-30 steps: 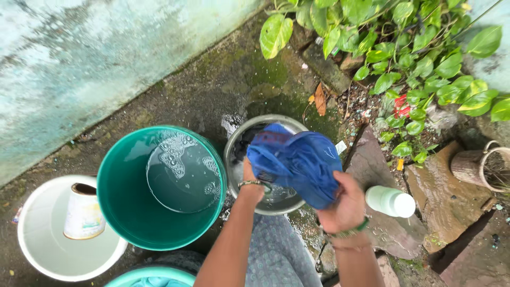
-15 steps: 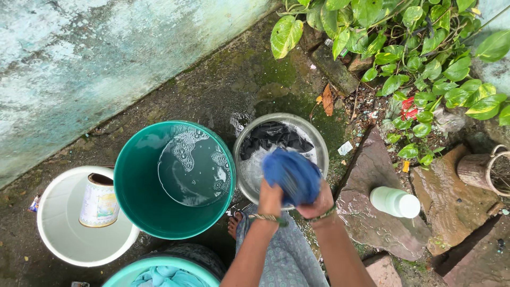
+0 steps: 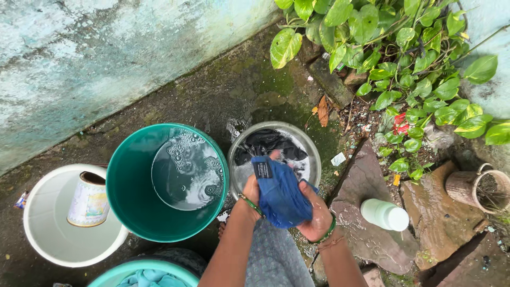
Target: The person washes various clothes by hand in buckets, rubbing and wringing a blue garment, a white garment, and a dark blue garment in soapy water and clean water.
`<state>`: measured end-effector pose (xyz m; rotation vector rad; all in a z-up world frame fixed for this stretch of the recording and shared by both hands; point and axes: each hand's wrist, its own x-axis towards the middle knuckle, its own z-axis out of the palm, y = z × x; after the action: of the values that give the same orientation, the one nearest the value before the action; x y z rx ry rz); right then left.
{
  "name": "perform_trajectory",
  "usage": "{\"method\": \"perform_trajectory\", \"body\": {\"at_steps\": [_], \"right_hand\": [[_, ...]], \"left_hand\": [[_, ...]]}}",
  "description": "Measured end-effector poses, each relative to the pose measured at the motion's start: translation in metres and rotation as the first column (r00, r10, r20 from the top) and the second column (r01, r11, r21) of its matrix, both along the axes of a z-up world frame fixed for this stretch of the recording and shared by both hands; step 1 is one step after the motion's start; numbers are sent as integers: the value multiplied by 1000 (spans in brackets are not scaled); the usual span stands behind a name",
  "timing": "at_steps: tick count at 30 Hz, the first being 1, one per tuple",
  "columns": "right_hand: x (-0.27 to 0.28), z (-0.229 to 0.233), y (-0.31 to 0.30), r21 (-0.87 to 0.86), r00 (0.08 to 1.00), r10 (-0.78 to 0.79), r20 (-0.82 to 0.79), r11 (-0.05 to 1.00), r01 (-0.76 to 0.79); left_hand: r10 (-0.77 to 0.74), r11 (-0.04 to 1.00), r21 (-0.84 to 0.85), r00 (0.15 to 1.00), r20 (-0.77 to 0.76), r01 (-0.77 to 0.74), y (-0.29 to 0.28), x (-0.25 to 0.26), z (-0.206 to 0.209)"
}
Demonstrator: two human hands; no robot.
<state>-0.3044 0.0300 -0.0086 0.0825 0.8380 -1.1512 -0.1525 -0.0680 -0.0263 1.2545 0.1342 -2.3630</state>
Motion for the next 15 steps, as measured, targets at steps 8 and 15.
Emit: {"method": "perform_trajectory", "body": {"at_steps": [8,15], "right_hand": [[2,9,10,329,996,86,30,940,-91],[5,-45,-5,73,992,-100,-79,992,106]], "left_hand": [[173,793,-592,876,451,148,17,-28,-21],[106,654,-429,485,868,624,-2,-50,54]]}}
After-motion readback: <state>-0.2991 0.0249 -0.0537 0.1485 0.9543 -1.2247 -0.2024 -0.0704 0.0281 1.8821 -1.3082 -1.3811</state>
